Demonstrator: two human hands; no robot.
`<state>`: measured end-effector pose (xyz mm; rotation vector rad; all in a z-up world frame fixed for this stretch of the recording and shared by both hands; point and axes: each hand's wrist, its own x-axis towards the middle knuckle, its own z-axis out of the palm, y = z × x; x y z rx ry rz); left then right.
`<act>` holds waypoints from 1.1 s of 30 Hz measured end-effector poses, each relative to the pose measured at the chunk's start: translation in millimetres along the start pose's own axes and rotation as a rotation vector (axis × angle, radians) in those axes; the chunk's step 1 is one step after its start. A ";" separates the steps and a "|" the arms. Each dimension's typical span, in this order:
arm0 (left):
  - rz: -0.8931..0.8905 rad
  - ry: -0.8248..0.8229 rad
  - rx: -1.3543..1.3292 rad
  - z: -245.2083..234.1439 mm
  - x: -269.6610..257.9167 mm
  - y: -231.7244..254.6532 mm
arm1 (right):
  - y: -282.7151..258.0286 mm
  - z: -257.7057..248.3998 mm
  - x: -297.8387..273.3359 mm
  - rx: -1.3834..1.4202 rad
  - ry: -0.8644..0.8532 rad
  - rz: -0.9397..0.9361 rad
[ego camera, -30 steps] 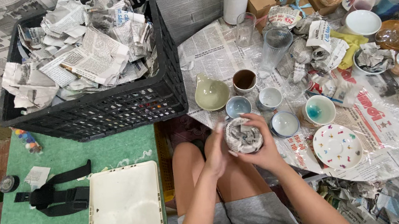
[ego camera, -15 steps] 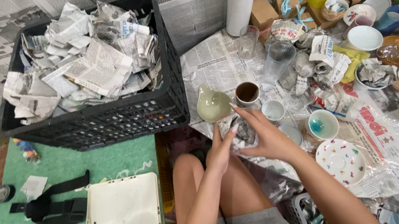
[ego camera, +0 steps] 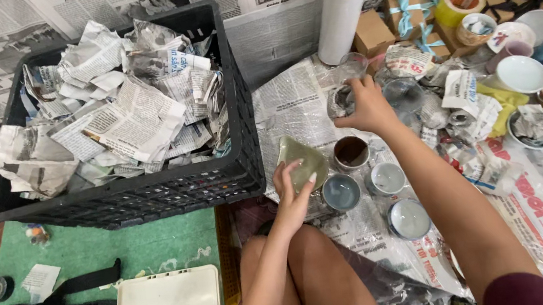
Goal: The person wraps individual ceramic items, including a small bowl, a saucer, and a cup, using sheets of newspaper. They fold the paper around each item and place the wrapped bundle on the table.
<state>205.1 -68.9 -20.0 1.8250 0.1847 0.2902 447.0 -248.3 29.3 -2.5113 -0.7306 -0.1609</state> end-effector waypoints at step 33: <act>0.213 0.204 0.893 -269.8 31.0 144.4 | -263.5 -50.5 16.0 0.305 0.280 -0.614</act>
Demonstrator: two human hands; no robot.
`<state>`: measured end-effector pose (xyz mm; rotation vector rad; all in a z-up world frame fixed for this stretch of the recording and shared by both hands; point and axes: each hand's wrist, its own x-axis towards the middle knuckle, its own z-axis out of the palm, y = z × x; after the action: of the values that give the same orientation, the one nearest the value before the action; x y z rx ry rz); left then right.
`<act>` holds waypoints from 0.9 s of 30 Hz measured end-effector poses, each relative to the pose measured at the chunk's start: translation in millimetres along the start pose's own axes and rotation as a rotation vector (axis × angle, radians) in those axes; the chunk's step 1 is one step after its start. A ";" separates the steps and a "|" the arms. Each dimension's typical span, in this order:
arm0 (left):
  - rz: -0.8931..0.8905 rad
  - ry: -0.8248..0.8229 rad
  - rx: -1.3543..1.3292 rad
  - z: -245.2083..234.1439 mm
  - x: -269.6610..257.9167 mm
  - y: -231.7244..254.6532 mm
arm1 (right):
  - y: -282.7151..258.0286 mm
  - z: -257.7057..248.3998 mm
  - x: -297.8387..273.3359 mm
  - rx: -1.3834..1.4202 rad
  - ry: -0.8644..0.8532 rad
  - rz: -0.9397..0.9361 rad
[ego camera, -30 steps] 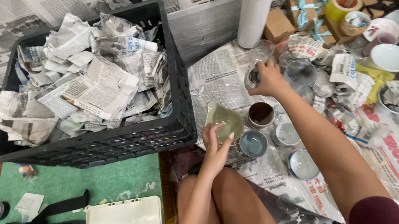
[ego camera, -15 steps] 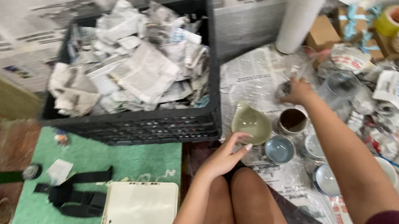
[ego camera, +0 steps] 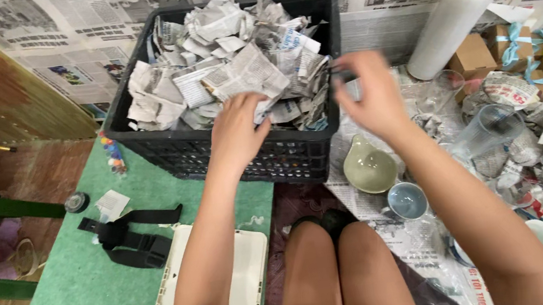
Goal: The person wraps individual ceramic items, including a small bowl, a saucer, and a cup, using sheets of newspaper. They fold the paper around each item and place the wrapped bundle on the table.
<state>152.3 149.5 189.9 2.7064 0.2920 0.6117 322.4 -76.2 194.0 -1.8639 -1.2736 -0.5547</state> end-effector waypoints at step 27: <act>-0.078 0.438 -0.794 9.6 -109.6 65.4 | -101.1 35.1 -105.3 0.590 0.183 0.121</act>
<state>67.5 56.9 165.3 1.7848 0.1994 1.0330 185.4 -89.5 134.1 -1.3514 -1.0494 -0.2388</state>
